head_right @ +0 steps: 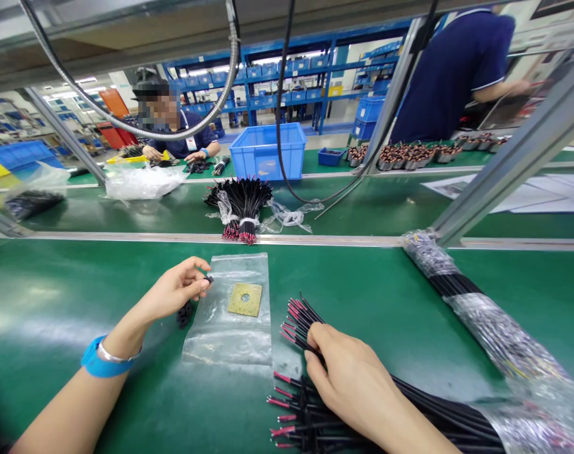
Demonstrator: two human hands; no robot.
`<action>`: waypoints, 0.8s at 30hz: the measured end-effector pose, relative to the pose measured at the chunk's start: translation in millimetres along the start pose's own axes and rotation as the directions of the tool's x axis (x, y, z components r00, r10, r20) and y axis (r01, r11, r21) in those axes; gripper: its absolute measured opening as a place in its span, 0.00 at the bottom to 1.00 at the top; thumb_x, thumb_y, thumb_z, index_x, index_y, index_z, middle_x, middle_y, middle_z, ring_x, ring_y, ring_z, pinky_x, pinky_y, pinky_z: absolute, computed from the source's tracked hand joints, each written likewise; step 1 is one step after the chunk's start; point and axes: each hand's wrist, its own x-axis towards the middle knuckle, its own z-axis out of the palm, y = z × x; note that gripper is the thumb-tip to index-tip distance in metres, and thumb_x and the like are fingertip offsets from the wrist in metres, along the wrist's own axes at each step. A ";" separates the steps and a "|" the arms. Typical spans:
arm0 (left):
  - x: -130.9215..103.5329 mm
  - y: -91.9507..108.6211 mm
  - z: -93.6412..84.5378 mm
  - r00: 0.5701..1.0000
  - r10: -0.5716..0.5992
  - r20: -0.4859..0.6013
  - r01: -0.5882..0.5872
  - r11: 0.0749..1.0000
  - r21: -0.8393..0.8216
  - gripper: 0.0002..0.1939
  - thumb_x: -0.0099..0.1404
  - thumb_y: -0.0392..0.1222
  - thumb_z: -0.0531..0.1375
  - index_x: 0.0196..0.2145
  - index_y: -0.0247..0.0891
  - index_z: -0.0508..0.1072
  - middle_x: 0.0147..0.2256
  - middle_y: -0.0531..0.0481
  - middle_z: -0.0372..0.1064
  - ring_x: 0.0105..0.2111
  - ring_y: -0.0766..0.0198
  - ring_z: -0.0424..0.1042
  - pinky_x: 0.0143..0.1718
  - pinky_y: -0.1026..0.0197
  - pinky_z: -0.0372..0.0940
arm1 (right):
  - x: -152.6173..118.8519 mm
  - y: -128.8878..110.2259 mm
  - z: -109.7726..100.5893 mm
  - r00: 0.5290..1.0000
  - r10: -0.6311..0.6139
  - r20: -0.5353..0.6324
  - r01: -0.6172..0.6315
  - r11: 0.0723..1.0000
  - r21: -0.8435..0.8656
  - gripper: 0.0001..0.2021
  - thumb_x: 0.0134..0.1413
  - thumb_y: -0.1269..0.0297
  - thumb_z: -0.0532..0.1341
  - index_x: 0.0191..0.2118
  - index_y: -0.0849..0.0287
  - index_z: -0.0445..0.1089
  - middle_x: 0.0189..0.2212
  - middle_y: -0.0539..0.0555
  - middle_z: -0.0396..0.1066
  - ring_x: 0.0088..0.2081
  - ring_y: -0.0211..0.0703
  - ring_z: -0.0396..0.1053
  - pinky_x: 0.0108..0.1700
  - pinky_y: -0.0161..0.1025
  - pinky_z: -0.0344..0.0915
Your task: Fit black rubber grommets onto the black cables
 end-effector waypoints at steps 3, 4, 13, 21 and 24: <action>-0.9 8.2 13.2 0.995 -0.083 0.054 0.099 0.893 -0.440 0.13 0.60 0.48 0.61 0.38 0.36 0.68 0.27 0.51 0.72 0.25 0.66 0.72 0.26 0.64 0.66 | 0.2 -0.8 -1.3 1.000 0.013 -0.003 -0.013 1.000 -0.007 0.05 0.58 0.69 0.50 0.30 0.55 0.55 0.24 0.48 0.64 0.25 0.42 0.63 0.29 0.37 0.54; -1.0 10.1 17.8 0.992 -0.097 0.075 0.122 0.850 -0.512 0.14 0.59 0.49 0.62 0.37 0.35 0.70 0.27 0.50 0.73 0.25 0.66 0.72 0.26 0.64 0.66 | 0.2 -1.0 -1.8 1.000 0.016 -0.006 -0.016 1.000 -0.007 0.05 0.57 0.69 0.50 0.30 0.55 0.55 0.25 0.48 0.64 0.25 0.41 0.63 0.29 0.37 0.54; -6.1 17.6 51.9 0.996 -0.050 0.077 0.075 0.927 -0.368 0.12 0.62 0.48 0.60 0.35 0.36 0.69 0.27 0.49 0.74 0.26 0.64 0.73 0.29 0.61 0.69 | 3.6 -4.8 -11.7 0.997 0.049 -0.064 -0.037 0.984 0.176 0.04 0.52 0.73 0.52 0.31 0.56 0.58 0.26 0.48 0.65 0.26 0.40 0.61 0.30 0.36 0.53; -1.0 26.9 82.8 0.918 0.368 0.150 -0.368 0.645 0.670 0.10 0.68 0.39 0.50 0.35 0.40 0.70 0.35 0.46 0.70 0.34 0.60 0.70 0.35 0.59 0.64 | 6.5 -4.4 -20.6 0.991 0.095 -0.098 -0.054 0.931 0.361 0.06 0.51 0.70 0.56 0.28 0.55 0.55 0.21 0.45 0.59 0.25 0.37 0.57 0.28 0.34 0.50; 0.1 33.1 86.5 0.892 0.369 0.260 -0.417 0.453 0.788 0.12 0.68 0.37 0.49 0.33 0.38 0.72 0.33 0.45 0.68 0.33 0.58 0.68 0.34 0.58 0.63 | 6.5 -4.8 -18.1 0.987 0.083 -0.138 -0.028 0.932 0.361 0.06 0.51 0.70 0.56 0.28 0.55 0.55 0.23 0.46 0.60 0.26 0.38 0.57 0.29 0.34 0.51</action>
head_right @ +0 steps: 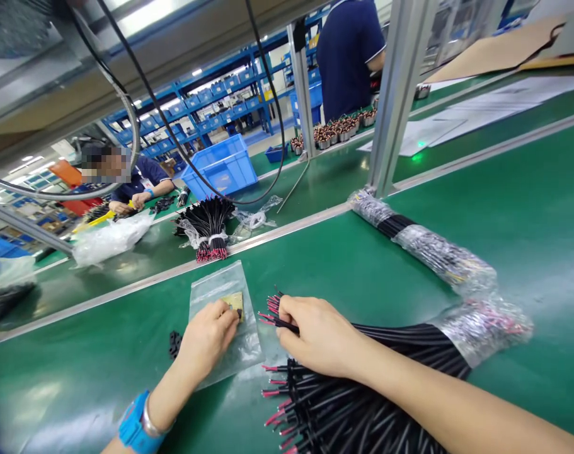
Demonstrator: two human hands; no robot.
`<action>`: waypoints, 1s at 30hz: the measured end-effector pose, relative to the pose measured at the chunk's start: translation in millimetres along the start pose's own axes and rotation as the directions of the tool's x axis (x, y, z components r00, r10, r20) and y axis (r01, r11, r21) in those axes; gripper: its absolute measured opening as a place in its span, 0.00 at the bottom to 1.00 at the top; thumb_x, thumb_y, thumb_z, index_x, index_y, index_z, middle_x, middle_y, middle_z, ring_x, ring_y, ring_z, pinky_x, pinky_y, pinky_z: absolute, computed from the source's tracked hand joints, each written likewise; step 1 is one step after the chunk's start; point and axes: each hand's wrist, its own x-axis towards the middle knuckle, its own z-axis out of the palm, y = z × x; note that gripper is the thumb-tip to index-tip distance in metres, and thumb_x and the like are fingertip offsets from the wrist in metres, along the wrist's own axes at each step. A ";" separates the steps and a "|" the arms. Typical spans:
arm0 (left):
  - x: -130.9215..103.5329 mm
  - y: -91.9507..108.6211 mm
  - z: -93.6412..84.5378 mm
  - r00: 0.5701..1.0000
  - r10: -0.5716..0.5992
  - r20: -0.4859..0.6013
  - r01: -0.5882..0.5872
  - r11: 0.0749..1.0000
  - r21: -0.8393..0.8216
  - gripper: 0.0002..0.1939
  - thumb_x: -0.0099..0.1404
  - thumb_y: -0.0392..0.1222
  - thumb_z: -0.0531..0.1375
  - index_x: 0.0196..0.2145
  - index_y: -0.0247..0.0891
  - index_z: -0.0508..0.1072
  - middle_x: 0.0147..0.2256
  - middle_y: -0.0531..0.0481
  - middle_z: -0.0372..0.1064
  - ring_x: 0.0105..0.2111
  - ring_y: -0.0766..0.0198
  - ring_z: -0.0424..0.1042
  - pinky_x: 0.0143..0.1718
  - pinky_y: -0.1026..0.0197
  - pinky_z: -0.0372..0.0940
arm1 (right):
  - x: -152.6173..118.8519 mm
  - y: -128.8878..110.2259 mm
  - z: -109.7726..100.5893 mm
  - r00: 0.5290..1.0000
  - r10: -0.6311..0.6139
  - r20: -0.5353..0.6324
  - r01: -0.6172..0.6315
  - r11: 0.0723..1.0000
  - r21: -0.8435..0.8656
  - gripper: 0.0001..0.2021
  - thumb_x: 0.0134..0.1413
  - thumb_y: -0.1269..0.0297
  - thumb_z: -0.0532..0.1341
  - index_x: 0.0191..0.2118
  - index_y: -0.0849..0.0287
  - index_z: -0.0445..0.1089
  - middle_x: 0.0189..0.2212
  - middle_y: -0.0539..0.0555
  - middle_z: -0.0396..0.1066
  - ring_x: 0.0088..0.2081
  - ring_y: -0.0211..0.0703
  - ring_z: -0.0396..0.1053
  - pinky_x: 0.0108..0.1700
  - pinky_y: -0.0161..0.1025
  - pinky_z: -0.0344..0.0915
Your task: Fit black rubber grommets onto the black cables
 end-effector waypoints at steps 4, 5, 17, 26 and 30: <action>3.4 5.4 -11.2 0.998 -0.063 -0.004 0.061 0.975 -0.212 0.11 0.67 0.38 0.50 0.32 0.38 0.70 0.33 0.45 0.67 0.35 0.56 0.67 0.37 0.55 0.63 | 0.4 -1.3 0.6 0.999 -0.005 -0.045 0.009 0.997 0.081 0.05 0.50 0.72 0.55 0.28 0.56 0.57 0.25 0.47 0.62 0.28 0.37 0.59 0.30 0.33 0.54; 4.2 8.5 -13.7 0.993 -0.119 -0.006 0.109 0.926 -0.361 0.10 0.67 0.39 0.50 0.32 0.38 0.69 0.33 0.46 0.67 0.35 0.57 0.67 0.37 0.56 0.63 | 0.8 -1.9 -0.2 0.999 0.005 -0.046 0.000 0.994 0.111 0.05 0.50 0.72 0.55 0.28 0.56 0.57 0.25 0.47 0.62 0.27 0.37 0.59 0.30 0.33 0.55; 6.6 65.4 -2.8 0.906 -0.297 0.301 0.237 -0.233 -0.943 0.14 0.63 0.51 0.59 0.29 0.38 0.63 0.41 0.46 0.71 0.35 0.63 0.75 0.42 0.57 0.68 | 3.2 -2.6 -1.7 0.998 0.034 -0.060 -0.025 0.989 0.147 0.04 0.51 0.70 0.56 0.27 0.58 0.61 0.22 0.46 0.62 0.24 0.35 0.58 0.27 0.31 0.53; 4.4 61.8 -3.5 0.886 -0.298 0.356 0.219 -0.406 -0.887 0.13 0.58 0.47 0.65 0.27 0.37 0.67 0.43 0.48 0.69 0.38 0.65 0.73 0.45 0.60 0.69 | 0.6 -4.8 -4.8 0.998 -0.057 -0.013 0.059 0.990 0.132 0.05 0.49 0.73 0.56 0.27 0.58 0.62 0.22 0.45 0.60 0.24 0.34 0.57 0.28 0.31 0.53; 4.1 59.4 -2.7 0.908 -0.257 0.331 0.211 -0.403 -0.891 0.12 0.59 0.46 0.65 0.28 0.37 0.67 0.44 0.47 0.69 0.41 0.62 0.73 0.45 0.59 0.68 | 0.9 -4.8 -5.8 0.997 -0.074 0.009 0.071 0.987 0.143 0.06 0.51 0.75 0.56 0.30 0.59 0.68 0.24 0.46 0.64 0.26 0.34 0.60 0.29 0.31 0.54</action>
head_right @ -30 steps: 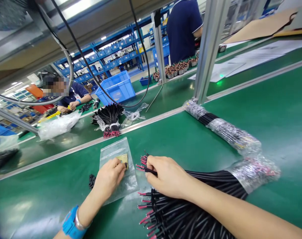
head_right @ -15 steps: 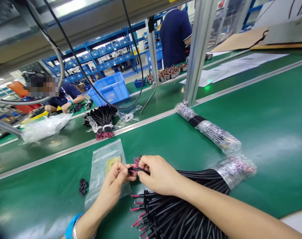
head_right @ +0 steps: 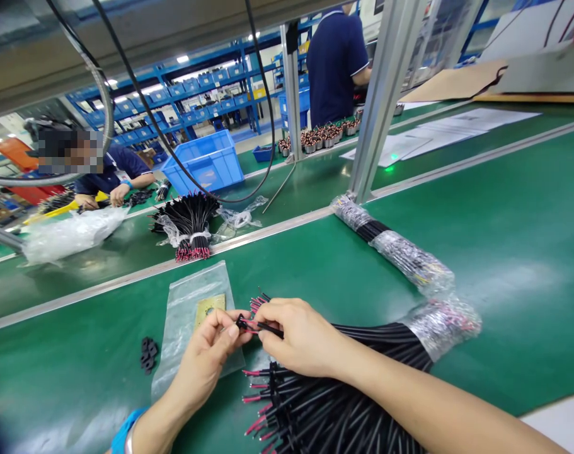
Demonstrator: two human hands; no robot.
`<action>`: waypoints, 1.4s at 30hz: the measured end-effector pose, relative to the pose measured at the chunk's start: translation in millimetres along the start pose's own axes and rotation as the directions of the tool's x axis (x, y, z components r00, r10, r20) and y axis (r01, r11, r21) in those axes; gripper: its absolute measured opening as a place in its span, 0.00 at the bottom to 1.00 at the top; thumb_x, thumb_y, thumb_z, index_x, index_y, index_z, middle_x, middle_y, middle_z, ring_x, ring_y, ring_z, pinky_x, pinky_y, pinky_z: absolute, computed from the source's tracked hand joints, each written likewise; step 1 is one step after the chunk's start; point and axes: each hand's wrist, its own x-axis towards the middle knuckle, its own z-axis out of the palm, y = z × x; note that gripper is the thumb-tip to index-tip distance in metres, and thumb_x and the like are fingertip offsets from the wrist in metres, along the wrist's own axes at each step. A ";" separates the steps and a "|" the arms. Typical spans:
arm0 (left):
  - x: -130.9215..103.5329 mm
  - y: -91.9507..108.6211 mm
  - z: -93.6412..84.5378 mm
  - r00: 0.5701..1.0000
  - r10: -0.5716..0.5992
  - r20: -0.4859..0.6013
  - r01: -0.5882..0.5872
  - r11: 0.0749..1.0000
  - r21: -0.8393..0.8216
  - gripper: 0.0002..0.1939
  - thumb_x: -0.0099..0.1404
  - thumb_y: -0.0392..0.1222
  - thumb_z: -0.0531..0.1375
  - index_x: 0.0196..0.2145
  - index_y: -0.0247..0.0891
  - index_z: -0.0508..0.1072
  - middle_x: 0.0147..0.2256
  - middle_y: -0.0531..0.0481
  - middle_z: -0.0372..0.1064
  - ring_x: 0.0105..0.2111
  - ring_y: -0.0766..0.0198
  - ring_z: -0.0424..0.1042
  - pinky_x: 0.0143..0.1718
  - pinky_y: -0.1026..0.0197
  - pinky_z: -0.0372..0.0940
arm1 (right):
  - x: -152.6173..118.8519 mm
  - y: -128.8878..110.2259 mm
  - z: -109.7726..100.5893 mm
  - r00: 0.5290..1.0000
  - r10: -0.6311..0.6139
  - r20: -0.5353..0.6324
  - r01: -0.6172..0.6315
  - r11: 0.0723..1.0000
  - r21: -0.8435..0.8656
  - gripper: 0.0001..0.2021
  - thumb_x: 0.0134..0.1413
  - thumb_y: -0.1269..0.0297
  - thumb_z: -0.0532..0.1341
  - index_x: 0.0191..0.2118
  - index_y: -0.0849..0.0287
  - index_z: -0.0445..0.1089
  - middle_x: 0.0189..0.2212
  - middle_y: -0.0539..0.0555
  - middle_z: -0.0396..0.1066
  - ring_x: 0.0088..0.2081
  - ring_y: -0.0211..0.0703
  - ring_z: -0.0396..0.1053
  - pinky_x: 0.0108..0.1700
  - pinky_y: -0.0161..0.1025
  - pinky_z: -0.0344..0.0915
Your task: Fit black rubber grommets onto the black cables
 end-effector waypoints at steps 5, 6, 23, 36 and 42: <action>0.1 1.8 -3.0 0.999 0.052 0.009 -0.053 0.996 0.068 0.12 0.58 0.45 0.65 0.28 0.37 0.67 0.44 0.46 0.70 0.40 0.61 0.73 0.44 0.58 0.68 | 2.0 0.7 -5.9 0.998 -0.007 0.064 0.003 0.998 0.060 0.08 0.55 0.73 0.55 0.34 0.60 0.72 0.29 0.49 0.69 0.29 0.36 0.64 0.32 0.32 0.57; 0.0 1.9 -3.7 0.998 0.067 0.019 -0.069 0.995 0.079 0.11 0.59 0.45 0.65 0.29 0.37 0.67 0.44 0.46 0.70 0.40 0.62 0.73 0.44 0.58 0.68 | 2.3 1.2 -7.1 0.997 -0.013 0.081 0.007 0.997 0.072 0.08 0.56 0.72 0.55 0.34 0.60 0.72 0.29 0.49 0.70 0.30 0.36 0.65 0.33 0.32 0.57; -4.1 1.0 -7.0 0.988 0.079 0.130 -0.090 0.992 0.085 0.08 0.62 0.40 0.62 0.31 0.36 0.66 0.44 0.45 0.71 0.38 0.64 0.73 0.42 0.60 0.67 | 0.3 1.5 -7.2 1.000 0.010 0.008 -0.010 1.000 -0.014 0.08 0.60 0.70 0.53 0.34 0.60 0.68 0.30 0.52 0.67 0.32 0.39 0.64 0.37 0.35 0.59; -5.4 -11.4 8.3 0.998 -0.055 0.018 0.055 0.998 0.020 0.17 0.54 0.38 0.69 0.38 0.37 0.67 0.34 0.50 0.74 0.29 0.72 0.71 0.35 0.68 0.65 | -5.2 4.8 -16.4 0.984 0.050 0.172 -0.037 0.996 -0.079 0.07 0.45 0.74 0.59 0.31 0.57 0.62 0.25 0.45 0.62 0.26 0.35 0.59 0.28 0.31 0.52; 0.2 -9.4 8.2 0.990 -0.139 0.039 0.139 0.990 0.011 0.14 0.50 0.39 0.71 0.34 0.33 0.75 0.21 0.54 0.72 0.22 0.72 0.70 0.27 0.70 0.63 | -8.1 4.9 -20.2 0.973 0.110 0.202 -0.110 0.994 -0.014 0.04 0.50 0.71 0.58 0.29 0.57 0.60 0.24 0.46 0.62 0.25 0.34 0.59 0.28 0.31 0.53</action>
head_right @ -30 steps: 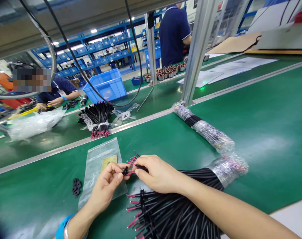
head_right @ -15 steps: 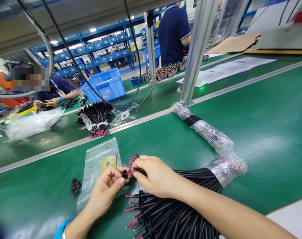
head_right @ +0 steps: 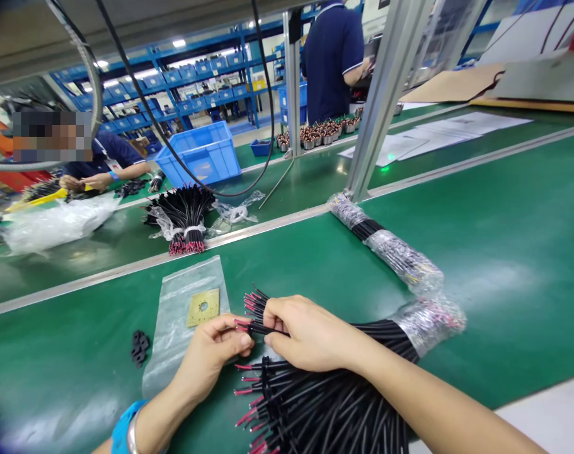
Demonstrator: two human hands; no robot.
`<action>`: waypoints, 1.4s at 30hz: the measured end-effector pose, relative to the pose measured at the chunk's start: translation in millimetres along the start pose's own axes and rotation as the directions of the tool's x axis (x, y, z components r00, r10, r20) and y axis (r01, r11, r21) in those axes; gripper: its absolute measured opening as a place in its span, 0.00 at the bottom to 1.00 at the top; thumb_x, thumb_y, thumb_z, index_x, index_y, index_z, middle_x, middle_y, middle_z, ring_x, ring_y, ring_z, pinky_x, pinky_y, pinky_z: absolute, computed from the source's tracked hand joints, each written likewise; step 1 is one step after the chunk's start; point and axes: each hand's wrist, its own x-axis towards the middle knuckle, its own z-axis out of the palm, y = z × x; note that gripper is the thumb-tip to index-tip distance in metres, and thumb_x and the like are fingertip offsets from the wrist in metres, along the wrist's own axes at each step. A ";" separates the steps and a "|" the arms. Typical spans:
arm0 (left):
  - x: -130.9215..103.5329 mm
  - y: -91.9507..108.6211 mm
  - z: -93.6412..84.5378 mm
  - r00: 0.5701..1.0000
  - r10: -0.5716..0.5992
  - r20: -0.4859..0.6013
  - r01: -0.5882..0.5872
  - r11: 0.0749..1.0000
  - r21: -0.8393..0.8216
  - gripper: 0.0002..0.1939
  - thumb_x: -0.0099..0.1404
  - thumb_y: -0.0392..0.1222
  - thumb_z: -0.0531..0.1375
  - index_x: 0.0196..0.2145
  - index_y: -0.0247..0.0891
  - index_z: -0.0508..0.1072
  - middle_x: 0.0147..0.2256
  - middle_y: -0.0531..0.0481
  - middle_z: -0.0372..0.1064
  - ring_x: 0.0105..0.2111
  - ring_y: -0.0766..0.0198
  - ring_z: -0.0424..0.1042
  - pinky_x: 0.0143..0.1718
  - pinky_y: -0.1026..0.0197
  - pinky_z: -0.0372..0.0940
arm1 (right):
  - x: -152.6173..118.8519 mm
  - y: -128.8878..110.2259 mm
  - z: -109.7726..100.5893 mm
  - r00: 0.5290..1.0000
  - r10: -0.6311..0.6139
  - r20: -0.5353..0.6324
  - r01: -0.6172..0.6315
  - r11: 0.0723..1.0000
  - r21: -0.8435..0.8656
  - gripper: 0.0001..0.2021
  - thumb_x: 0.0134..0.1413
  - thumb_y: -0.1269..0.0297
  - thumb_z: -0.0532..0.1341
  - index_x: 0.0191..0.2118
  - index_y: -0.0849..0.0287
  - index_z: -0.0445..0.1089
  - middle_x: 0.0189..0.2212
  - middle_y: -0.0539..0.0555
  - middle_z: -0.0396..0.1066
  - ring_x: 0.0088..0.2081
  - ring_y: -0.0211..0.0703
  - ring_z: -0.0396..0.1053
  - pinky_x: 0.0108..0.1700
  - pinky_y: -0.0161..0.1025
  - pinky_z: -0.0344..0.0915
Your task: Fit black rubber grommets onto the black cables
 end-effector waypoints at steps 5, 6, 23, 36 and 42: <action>0.7 0.7 -1.9 0.999 -0.050 0.017 0.050 0.998 -0.022 0.14 0.50 0.43 0.70 0.33 0.32 0.76 0.21 0.50 0.74 0.22 0.69 0.71 0.27 0.67 0.65 | -1.8 3.0 6.5 0.998 -0.054 -0.018 0.054 0.999 -0.002 0.04 0.54 0.71 0.56 0.30 0.58 0.60 0.27 0.47 0.62 0.28 0.36 0.59 0.31 0.32 0.55; 0.7 -0.1 -1.4 0.999 -0.047 0.003 0.047 0.999 -0.011 0.15 0.49 0.42 0.71 0.33 0.32 0.76 0.21 0.51 0.74 0.21 0.69 0.71 0.26 0.67 0.65 | -1.6 4.6 7.9 0.997 -0.066 -0.027 0.066 0.998 -0.014 0.04 0.55 0.71 0.56 0.31 0.58 0.60 0.27 0.47 0.62 0.29 0.36 0.59 0.32 0.33 0.55; -0.8 -6.3 -0.7 0.994 0.112 -0.022 -0.093 0.907 0.410 0.11 0.48 0.44 0.70 0.23 0.36 0.75 0.27 0.49 0.72 0.25 0.64 0.69 0.27 0.63 0.64 | 0.2 12.0 14.4 0.988 -0.155 0.012 0.155 0.988 -0.020 0.05 0.56 0.74 0.55 0.31 0.58 0.60 0.27 0.48 0.62 0.29 0.37 0.60 0.32 0.33 0.56; 3.3 -6.5 14.7 0.987 0.161 0.008 -0.143 0.853 0.503 0.12 0.44 0.44 0.72 0.20 0.36 0.74 0.21 0.54 0.71 0.26 0.64 0.67 0.29 0.63 0.60 | 1.0 15.0 17.3 0.994 -0.109 0.011 0.107 0.987 0.118 0.06 0.57 0.68 0.57 0.29 0.58 0.61 0.24 0.47 0.64 0.25 0.34 0.60 0.28 0.31 0.56; -0.4 0.5 3.5 0.986 0.129 0.102 -0.161 0.882 0.443 0.12 0.46 0.41 0.71 0.29 0.37 0.78 0.29 0.50 0.74 0.30 0.61 0.71 0.33 0.61 0.65 | 2.4 14.4 17.2 0.997 -0.076 0.005 0.075 0.988 0.137 0.06 0.55 0.67 0.59 0.28 0.59 0.63 0.24 0.47 0.66 0.25 0.34 0.61 0.28 0.30 0.57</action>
